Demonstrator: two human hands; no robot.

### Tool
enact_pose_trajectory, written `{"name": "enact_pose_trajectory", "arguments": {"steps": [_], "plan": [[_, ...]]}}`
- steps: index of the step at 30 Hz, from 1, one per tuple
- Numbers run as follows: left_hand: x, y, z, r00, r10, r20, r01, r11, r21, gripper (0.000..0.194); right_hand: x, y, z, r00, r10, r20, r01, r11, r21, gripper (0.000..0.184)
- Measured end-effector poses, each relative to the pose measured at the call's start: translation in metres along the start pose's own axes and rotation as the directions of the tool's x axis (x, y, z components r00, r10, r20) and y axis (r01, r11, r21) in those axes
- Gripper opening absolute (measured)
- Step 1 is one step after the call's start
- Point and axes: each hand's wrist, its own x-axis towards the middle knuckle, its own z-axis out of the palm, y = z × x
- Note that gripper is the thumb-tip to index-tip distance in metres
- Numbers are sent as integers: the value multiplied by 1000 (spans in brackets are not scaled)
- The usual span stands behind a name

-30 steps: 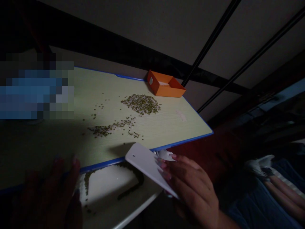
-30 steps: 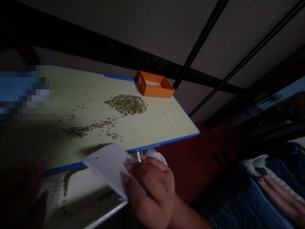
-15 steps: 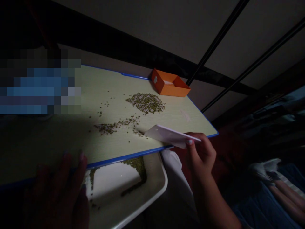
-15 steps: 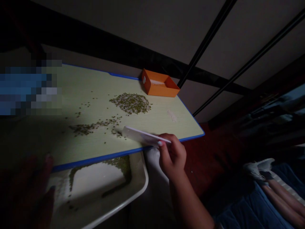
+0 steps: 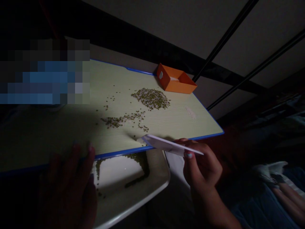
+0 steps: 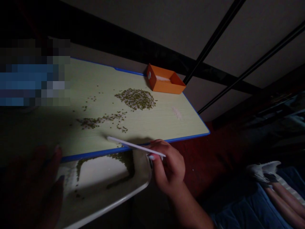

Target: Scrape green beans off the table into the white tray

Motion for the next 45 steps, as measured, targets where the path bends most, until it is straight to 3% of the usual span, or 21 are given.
{"name": "enact_pose_trajectory", "arguments": {"steps": [11,16,28,38,45], "plan": [[4,4,0,999,1,-36,-1,1000,5,77,4,15,-6,985,40,-168,-38,999,15,8],[3,5,-1,999,-10,-38,10,1000,3,80,4,14,-10,990,66,-122,-50,990,130,7],[4,8,-2,1000,-13,-23,14,1000,24,80,5,5,-8,995,81,-58,-75,991,110,9],[2,-7,8,997,47,-60,-43,997,68,76,7,6,-1,999,-19,-29,22,993,113,9],[1,-2,5,998,26,-60,-25,999,28,73,9,-9,-16,981,-185,53,185,983,11,11]]}}
